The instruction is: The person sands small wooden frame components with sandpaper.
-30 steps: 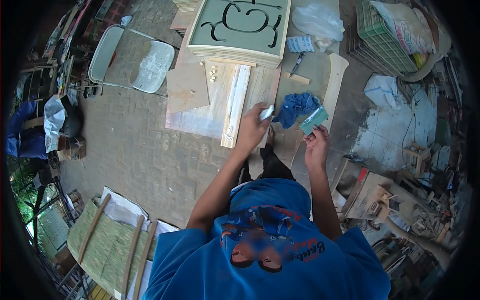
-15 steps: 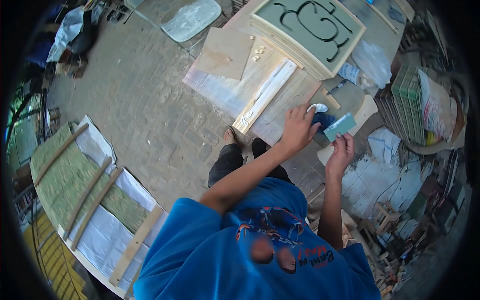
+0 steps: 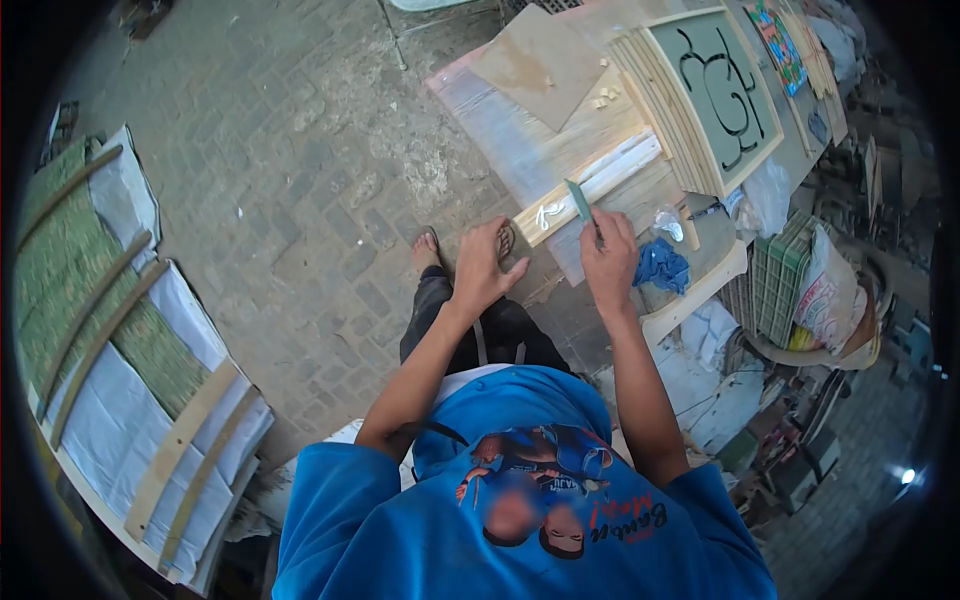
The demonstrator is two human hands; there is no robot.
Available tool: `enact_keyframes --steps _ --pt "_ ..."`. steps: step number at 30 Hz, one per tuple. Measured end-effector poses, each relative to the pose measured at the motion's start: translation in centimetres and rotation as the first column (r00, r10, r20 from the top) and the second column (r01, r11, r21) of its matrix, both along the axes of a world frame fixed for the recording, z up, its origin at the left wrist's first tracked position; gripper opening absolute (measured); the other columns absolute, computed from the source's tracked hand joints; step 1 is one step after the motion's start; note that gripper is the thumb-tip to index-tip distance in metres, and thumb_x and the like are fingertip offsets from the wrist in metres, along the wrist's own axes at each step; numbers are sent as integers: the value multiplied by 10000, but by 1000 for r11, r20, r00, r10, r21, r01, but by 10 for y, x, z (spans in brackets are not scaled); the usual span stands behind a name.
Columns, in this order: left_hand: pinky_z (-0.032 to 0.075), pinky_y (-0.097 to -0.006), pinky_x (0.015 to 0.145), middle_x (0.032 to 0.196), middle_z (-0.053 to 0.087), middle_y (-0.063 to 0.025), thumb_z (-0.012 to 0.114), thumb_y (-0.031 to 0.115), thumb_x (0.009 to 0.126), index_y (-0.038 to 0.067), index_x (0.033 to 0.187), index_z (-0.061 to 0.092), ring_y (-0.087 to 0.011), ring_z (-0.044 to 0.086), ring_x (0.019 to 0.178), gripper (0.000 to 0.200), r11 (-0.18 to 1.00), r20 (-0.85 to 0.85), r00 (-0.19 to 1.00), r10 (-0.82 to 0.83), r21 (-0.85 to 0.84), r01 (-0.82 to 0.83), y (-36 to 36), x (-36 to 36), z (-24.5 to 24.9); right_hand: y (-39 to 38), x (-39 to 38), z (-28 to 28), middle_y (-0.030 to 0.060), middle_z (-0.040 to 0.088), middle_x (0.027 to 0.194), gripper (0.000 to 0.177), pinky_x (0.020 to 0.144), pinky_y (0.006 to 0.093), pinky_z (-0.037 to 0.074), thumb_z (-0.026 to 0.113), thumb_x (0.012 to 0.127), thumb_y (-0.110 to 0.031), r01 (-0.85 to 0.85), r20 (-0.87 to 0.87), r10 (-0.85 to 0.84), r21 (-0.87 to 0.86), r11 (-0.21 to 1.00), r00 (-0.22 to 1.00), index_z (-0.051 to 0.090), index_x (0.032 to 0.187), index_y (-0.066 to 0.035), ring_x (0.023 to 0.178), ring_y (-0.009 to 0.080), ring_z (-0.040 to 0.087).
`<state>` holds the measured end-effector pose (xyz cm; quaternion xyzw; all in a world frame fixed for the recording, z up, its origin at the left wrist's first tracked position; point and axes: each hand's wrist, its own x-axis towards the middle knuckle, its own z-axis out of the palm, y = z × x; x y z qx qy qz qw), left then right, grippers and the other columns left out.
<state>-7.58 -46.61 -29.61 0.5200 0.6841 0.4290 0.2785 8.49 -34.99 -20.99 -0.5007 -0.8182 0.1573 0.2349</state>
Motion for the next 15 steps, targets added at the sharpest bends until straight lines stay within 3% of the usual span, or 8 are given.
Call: enact_keyframes --steps 2,4,8,10,15 --pt "453 -428 913 1145 613 -178 825 206 691 0 1319 474 -343 583 1045 748 999 16 1000 21 -36 -20 4 3 -1 -1 -3 -1 127 625 894 223 726 423 491 635 812 -13 -23 52 23 13 1000 998 688 1028 -22 832 332 590" --pt "459 -424 878 1097 629 -163 818 192 698 22 1304 504 -342 592 997 703 994 46 997 68 87 -72 7 5 -6 -1 -6 -2 124 624 895 229 730 425 488 636 813 -17 -40 96 37 33 999 995 693 1034 -31 839 326 587" --pt "456 -425 838 1023 638 -154 817 185 698 46 1253 563 -338 594 932 626 990 68 994 88 100 -95 9 3 -2 -4 -14 -5 114 628 903 254 729 423 488 633 810 -12 -101 132 93 54 993 987 696 1055 -38 835 324 583" --pt "447 -416 786 905 627 -132 819 182 689 59 1202 609 -321 586 855 568 976 62 992 110 180 -119 11 3 -2 -6 -17 -6 111 629 905 261 728 423 488 632 808 -10 -114 146 104 60 992 984 697 1059 -40 834 323 583" --pt "432 -394 741 799 592 -96 818 174 680 57 1204 614 -290 560 756 574 976 89 989 118 172 -132 11 4 -6 -15 -22 -5 113 631 918 276 727 420 494 642 800 -5 -174 145 167 41 984 975 694 1070 -34 829 320 592"
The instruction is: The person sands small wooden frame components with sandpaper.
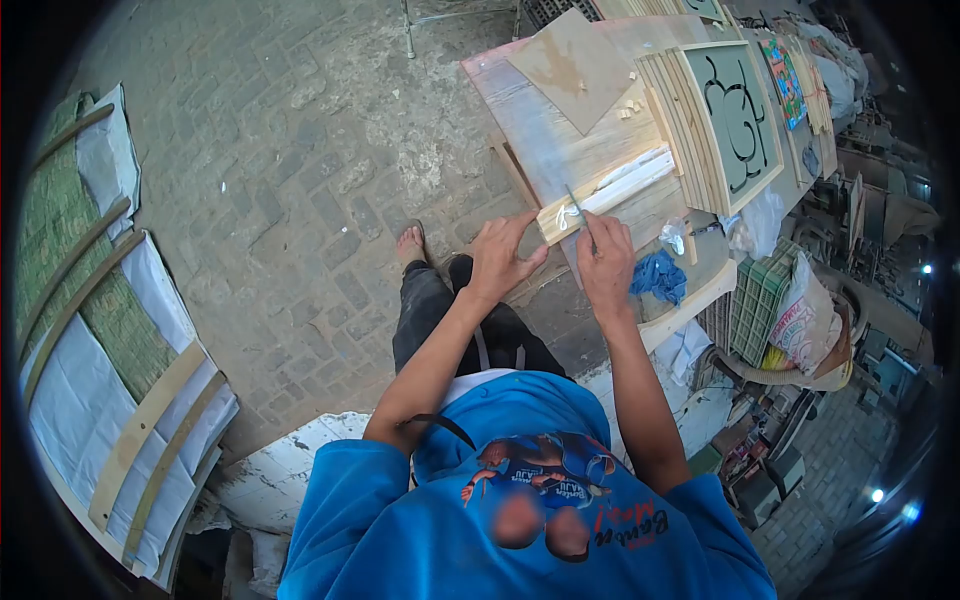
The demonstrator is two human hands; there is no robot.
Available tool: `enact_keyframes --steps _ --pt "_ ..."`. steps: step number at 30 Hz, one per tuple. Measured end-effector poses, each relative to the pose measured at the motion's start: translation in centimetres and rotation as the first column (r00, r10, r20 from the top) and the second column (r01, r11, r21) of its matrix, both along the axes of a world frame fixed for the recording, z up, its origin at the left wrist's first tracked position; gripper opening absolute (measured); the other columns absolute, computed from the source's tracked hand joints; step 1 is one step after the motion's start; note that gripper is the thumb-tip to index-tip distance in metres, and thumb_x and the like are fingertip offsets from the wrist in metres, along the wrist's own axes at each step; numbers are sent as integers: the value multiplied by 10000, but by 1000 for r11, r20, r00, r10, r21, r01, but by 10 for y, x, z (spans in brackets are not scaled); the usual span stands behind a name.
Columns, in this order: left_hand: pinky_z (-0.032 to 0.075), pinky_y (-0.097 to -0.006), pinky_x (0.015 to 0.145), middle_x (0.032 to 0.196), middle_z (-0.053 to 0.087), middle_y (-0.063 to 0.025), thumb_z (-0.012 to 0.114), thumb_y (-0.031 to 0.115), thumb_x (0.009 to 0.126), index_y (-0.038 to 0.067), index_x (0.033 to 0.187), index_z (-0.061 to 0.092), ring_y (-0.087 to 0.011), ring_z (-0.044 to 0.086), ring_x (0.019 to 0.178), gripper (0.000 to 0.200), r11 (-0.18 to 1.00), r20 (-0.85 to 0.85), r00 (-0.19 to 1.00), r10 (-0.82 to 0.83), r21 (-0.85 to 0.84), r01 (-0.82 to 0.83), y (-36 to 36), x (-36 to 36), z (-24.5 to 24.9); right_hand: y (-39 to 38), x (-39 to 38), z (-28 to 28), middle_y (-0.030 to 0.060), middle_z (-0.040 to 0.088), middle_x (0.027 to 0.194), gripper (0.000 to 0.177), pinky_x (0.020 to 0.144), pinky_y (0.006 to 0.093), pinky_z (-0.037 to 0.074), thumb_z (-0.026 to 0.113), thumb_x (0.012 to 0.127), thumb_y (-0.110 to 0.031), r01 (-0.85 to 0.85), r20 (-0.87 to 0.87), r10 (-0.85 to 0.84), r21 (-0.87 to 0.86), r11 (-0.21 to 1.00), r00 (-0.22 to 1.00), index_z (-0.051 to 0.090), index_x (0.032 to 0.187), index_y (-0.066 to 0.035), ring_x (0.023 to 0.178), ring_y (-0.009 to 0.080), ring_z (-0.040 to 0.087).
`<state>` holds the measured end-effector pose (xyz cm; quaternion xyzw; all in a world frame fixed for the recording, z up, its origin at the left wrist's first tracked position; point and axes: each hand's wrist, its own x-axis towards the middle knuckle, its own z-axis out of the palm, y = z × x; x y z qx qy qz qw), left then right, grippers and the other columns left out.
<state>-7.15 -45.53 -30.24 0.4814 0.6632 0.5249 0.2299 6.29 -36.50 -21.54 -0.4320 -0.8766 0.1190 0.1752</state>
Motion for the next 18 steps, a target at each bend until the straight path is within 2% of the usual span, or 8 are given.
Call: enact_keyframes --steps 2,4,7,13,16,18 --pt "430 -386 727 778 584 -86 816 171 680 58 1214 612 -281 550 730 583 1000 -12 1000 5 11 -4 -1 0 1 -9 -5 2 115 632 922 276 729 419 497 649 795 -3 -23 15 23 -11 1000 1000 693 1067 -26 827 318 595" --pt "461 -384 814 1041 674 -106 806 177 705 64 1235 601 -276 623 938 580 994 -20 999 -25 -107 22 -4 2 1 -19 -11 3 116 633 927 276 732 419 499 655 790 -1 -45 29 46 -21 999 999 691 1064 -18 826 316 598" --pt "460 -390 843 1062 674 -121 805 151 696 64 1255 593 -295 623 967 604 999 41 999 13 -43 -12 -3 6 -2 -32 -15 0 131 653 938 277 754 407 512 654 784 24 -45 15 45 -35 998 999 694 1057 -5 844 317 623" --pt "453 -400 873 1070 672 -134 799 128 690 66 1271 586 -319 615 974 621 998 121 992 32 -57 -25 -4 12 -7 -36 -17 0 133 655 947 290 745 409 516 665 773 24 -26 13 27 -37 999 1000 691 1061 1 851 313 628" --pt "453 -407 876 1067 674 -130 796 122 691 66 1282 582 -316 612 957 631 997 124 992 16 -74 -7 -5 12 -12 -43 -21 0 123 646 917 276 727 406 510 663 766 15 -63 -5 63 -23 998 998 695 1040 7 795 308 607" --pt "455 -408 874 1064 676 -128 798 124 688 67 1287 580 -313 612 945 640 1000 109 994 16 -26 -13 -4 11 -13 -45 -24 4 130 656 917 245 724 392 508 643 780 25 -56 -61 49 -105 993 997 697 1019 13 803 311 615"
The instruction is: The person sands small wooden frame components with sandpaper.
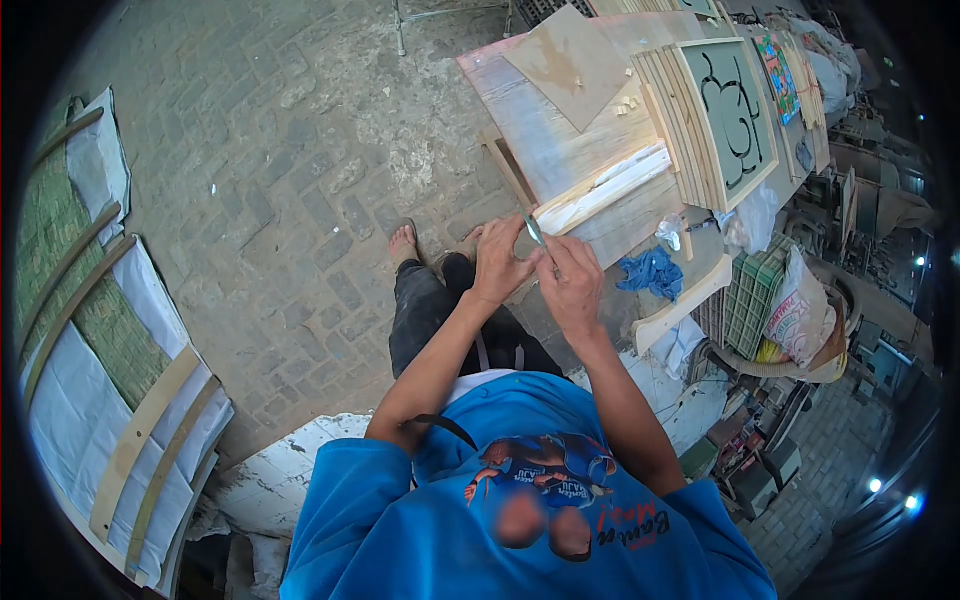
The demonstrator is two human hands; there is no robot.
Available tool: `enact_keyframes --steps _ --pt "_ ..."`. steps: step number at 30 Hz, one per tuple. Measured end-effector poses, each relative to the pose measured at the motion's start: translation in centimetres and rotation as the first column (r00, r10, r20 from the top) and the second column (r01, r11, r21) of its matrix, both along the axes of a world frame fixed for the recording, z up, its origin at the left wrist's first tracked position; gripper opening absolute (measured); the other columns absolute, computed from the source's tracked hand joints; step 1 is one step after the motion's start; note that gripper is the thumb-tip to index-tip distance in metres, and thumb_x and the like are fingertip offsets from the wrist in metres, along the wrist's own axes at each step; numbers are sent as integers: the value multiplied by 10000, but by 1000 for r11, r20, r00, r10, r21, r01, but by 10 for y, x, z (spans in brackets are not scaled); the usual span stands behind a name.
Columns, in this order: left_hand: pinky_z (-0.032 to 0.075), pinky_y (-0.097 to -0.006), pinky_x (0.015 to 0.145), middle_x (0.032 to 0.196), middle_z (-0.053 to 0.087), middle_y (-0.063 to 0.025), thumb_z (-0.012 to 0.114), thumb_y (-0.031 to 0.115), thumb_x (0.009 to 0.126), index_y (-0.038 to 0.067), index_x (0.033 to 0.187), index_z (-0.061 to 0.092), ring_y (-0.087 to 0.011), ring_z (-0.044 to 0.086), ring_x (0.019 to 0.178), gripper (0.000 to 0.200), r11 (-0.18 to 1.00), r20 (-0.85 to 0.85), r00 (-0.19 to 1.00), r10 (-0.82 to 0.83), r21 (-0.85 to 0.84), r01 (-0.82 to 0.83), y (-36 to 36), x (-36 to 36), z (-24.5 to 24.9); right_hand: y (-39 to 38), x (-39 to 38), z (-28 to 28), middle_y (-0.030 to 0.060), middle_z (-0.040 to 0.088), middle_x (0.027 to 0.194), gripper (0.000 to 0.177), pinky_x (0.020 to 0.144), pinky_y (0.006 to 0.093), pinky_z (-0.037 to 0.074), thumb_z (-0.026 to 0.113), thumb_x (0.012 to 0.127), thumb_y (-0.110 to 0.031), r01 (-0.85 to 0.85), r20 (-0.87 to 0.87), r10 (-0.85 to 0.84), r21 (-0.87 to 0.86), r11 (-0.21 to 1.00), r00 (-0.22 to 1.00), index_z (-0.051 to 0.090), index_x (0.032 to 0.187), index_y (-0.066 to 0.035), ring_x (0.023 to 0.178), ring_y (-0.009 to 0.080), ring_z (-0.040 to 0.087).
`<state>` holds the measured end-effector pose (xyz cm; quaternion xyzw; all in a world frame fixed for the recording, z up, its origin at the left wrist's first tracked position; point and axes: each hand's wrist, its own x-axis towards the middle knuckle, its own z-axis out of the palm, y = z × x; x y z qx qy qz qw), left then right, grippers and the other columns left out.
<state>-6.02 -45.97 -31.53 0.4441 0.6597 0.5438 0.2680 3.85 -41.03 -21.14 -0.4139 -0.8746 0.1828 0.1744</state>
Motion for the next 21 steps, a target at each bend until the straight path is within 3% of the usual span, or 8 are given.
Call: enact_keyframes --steps 4,6,7,9,10,14,16,21 --pt "458 -402 866 1071 680 -123 798 131 682 76 1299 578 -301 617 916 658 1000 61 998 20 -19 -19 1 1 5 13 7 10 140 666 915 219 726 381 506 621 797 29 151 -160 -164 -89 985 973 698 1001 16 822 314 622" --pt "459 -399 863 1083 681 -121 799 135 682 80 1296 581 -299 620 908 654 1000 23 1000 8 -22 -7 1 -2 4 32 16 21 147 672 919 202 747 377 505 608 811 22 458 -198 -530 -316 831 825 698 993 16 845 314 628" --pt "460 -396 860 1096 682 -119 800 139 682 84 1292 584 -297 624 899 650 1000 -16 1000 -8 -21 7 1 -3 3 41 25 19 147 672 919 202 747 377 505 608 811 22 461 -196 -532 -314 830 824 698 993 16 845 314 628" --pt "455 -370 815 1021 676 -103 801 131 674 73 1276 599 -258 572 789 638 1000 -37 999 5 27 -4 5 -4 1 59 40 10 144 674 924 212 760 389 502 608 813 16 336 -92 -339 -46 941 936 700 1003 5 842 319 626" --pt "450 -343 769 946 671 -87 803 123 666 62 1260 613 -220 520 680 626 997 -60 998 21 73 -16 6 -5 1 62 43 6 144 674 924 212 760 389 502 608 813 16 337 -92 -340 -45 941 936 700 1003 5 842 319 626" --pt "450 -340 763 946 672 -76 803 120 664 67 1244 622 -213 516 663 610 997 -52 998 32 72 -28 6 -4 -2 63 45 -6 142 672 934 218 762 408 498 615 812 3 199 32 -202 67 978 979 700 1013 -8 846 330 616" --pt "461 -386 854 1169 683 -91 804 134 679 71 1230 603 -278 647 952 590 1000 -33 999 -11 11 11 4 -3 -5 55 40 -9 141 670 930 219 757 415 497 619 811 0 192 37 -194 67 979 980 700 1014 -14 847 332 612" --pt "460 -386 857 1200 676 -92 804 132 681 67 1218 605 -274 649 1019 576 999 -15 1000 4 44 -3 5 -2 -7 20 18 -3 133 653 891 232 729 422 498 640 787 12 62 19 -63 61 996 998 697 1011 -17 820 331 609"
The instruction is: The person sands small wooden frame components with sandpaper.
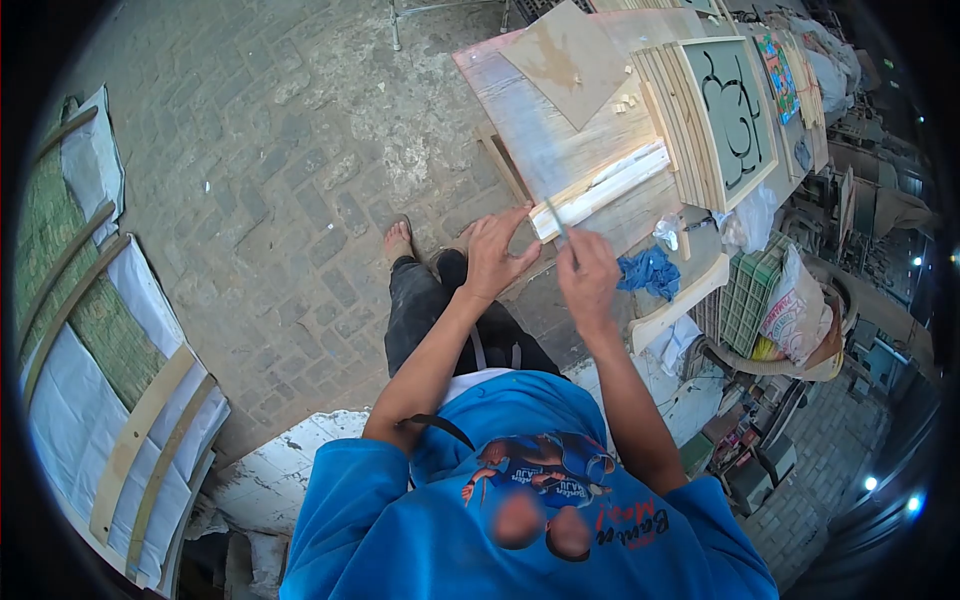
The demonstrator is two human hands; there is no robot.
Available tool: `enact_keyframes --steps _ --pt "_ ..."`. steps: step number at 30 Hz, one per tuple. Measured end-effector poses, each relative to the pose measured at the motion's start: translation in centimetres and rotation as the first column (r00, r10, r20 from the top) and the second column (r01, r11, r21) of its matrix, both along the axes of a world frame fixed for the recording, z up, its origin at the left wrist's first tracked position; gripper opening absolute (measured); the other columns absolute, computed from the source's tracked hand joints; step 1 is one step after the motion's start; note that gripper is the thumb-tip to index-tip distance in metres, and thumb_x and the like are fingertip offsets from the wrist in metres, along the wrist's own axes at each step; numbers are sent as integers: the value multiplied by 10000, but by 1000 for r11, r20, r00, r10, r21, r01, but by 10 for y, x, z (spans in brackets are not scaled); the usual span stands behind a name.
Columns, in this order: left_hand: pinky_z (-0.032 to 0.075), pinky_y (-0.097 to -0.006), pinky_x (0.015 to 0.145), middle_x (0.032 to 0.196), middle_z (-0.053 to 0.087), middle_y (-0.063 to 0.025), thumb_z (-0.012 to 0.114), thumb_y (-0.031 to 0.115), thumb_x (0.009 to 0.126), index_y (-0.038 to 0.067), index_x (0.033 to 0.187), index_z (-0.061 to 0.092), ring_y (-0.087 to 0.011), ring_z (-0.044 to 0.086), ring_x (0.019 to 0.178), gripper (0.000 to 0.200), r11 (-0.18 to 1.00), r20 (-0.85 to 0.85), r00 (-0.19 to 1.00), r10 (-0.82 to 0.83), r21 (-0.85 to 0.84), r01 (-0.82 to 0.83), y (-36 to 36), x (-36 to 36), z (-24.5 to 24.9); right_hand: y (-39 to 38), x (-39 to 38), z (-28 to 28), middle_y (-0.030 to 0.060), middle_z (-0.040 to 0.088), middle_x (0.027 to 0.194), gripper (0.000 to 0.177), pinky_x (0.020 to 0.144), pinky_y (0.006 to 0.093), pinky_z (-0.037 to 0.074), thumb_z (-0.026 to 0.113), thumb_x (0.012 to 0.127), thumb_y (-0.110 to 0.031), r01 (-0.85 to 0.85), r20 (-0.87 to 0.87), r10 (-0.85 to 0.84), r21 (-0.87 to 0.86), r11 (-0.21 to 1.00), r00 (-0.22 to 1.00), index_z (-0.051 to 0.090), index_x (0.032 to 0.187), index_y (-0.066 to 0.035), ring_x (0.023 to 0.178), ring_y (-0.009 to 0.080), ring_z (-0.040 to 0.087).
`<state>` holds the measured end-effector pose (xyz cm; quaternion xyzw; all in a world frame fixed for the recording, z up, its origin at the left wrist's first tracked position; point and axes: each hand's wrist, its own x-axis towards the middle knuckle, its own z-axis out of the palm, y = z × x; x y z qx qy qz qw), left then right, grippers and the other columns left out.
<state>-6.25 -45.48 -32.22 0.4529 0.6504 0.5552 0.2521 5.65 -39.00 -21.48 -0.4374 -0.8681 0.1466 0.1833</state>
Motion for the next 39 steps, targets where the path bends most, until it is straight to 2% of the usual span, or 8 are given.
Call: enact_keyframes --steps 7,9,13,15,18,28,34,39 --pt "449 -386 890 1217 664 -98 806 154 688 66 1240 592 -279 633 1068 599 997 -36 999 27 68 -24 2 -2 -2 -23 -4 2 136 645 879 227 692 405 491 629 790 37 -20 -164 -8 -173 985 986 687 1009 17 780 314 604" --pt "463 -383 880 1216 663 -107 817 158 683 59 1256 589 -293 629 1041 625 999 -48 998 29 33 -28 1 -3 -3 -10 7 7 125 670 941 209 698 326 495 621 852 16 235 -142 -296 -340 911 944 677 1052 40 798 231 625" --pt "477 -379 871 1217 659 -124 838 176 675 50 1278 583 -310 622 1005 667 1000 -68 998 5 23 -3 -1 -3 3 46 18 8 119 670 951 183 691 304 485 608 876 1 316 -158 -363 -261 912 918 681 1040 39 793 206 614" --pt "478 -382 874 1218 658 -125 838 174 676 51 1274 585 -311 622 1004 661 1000 -61 998 12 28 -10 0 -2 1 71 22 2 130 676 952 193 708 322 496 613 861 -1 175 -44 -175 -15 985 984 683 1039 28 803 231 624" --pt "478 -386 882 1219 657 -125 837 169 677 51 1264 589 -311 622 1011 648 1000 -56 998 16 23 -15 0 -1 -1 82 20 -5 141 681 952 198 736 351 507 617 842 -2 67 79 -72 65 996 994 689 1026 18 823 270 635" --pt "463 -397 896 1178 664 -98 830 178 662 66 1220 612 -292 623 1045 609 999 -41 999 34 19 -33 1 0 -5 34 -3 1 129 675 937 206 752 415 495 629 820 -23 -130 -51 126 -90 987 991 703 1012 -14 821 322 619" --pt "482 -394 891 1201 662 -125 835 171 671 47 1228 609 -318 622 1042 613 1000 -39 999 20 22 -19 0 -1 -4 76 17 2 143 674 921 218 745 396 500 646 815 -5 101 96 -111 106 989 989 688 1028 10 832 321 627" --pt "478 -399 890 1177 662 -123 834 172 667 47 1219 611 -314 622 1039 608 999 -23 999 24 34 -23 0 0 -5 39 -6 -5 123 667 931 253 748 416 497 636 807 1 -95 73 89 77 992 993 690 1052 -26 839 324 616"
